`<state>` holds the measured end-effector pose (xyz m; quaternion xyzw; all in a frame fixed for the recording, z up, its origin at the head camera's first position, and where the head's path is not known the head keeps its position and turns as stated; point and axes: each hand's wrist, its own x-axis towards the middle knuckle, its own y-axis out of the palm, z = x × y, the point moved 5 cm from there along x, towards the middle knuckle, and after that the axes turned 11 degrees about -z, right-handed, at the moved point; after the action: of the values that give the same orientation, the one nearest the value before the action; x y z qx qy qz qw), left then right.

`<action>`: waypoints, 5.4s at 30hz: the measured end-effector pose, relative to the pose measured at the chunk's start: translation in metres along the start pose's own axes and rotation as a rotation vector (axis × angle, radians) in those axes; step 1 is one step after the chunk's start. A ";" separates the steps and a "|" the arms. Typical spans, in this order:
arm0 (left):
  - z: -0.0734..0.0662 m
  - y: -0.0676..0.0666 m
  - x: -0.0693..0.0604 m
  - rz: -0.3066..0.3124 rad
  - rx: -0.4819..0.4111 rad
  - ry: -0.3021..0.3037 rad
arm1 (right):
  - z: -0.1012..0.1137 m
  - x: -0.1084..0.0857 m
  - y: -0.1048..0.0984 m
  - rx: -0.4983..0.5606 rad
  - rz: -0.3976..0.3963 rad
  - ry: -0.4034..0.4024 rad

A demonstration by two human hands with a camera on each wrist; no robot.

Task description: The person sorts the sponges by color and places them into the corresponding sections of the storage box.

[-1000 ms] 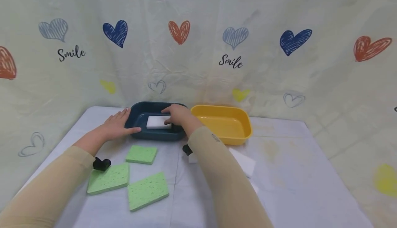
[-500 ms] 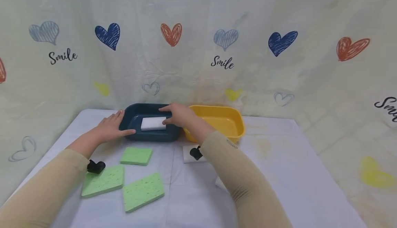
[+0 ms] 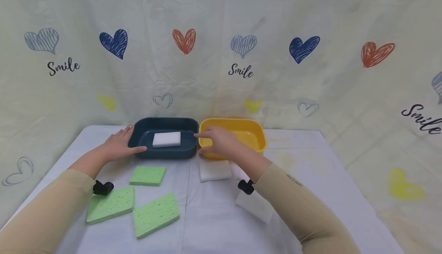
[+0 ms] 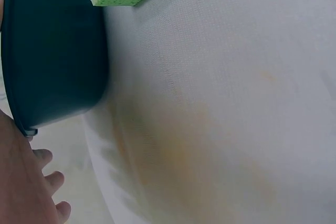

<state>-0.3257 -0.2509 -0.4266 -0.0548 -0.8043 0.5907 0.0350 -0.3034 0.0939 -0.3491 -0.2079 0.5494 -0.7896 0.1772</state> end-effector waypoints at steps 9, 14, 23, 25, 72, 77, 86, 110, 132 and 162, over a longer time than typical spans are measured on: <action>-0.002 -0.002 -0.002 -0.008 -0.003 0.006 | -0.028 -0.062 -0.006 -0.101 -0.058 -0.083; 0.001 0.000 0.000 -0.010 0.003 0.006 | -0.041 -0.082 -0.005 -0.130 -0.050 -0.059; 0.002 0.002 0.003 -0.014 0.028 0.007 | -0.054 -0.089 0.008 -0.140 -0.023 -0.068; 0.002 0.002 0.003 -0.015 0.025 0.007 | -0.055 -0.088 0.012 -0.154 -0.011 -0.094; 0.000 0.001 -0.001 -0.014 -0.028 0.005 | -0.054 -0.086 0.023 -0.142 0.006 -0.088; 0.001 0.003 -0.001 -0.017 -0.030 0.003 | -0.051 -0.084 0.016 -0.129 -0.028 -0.089; 0.002 0.001 -0.001 -0.021 -0.008 0.003 | -0.047 -0.074 0.008 -0.089 -0.040 -0.054; -0.004 -0.003 -0.001 -0.016 -0.009 -0.007 | -0.023 0.002 0.018 -0.018 -0.018 0.065; -0.002 -0.001 0.001 -0.021 0.008 -0.015 | 0.037 0.087 0.066 -0.063 0.091 0.024; -0.001 0.003 0.005 -0.012 -0.004 -0.027 | 0.073 0.127 0.104 -0.062 0.117 0.084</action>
<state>-0.3299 -0.2485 -0.4287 -0.0420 -0.8061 0.5897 0.0273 -0.3682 -0.0633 -0.4072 -0.1472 0.5918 -0.7686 0.1933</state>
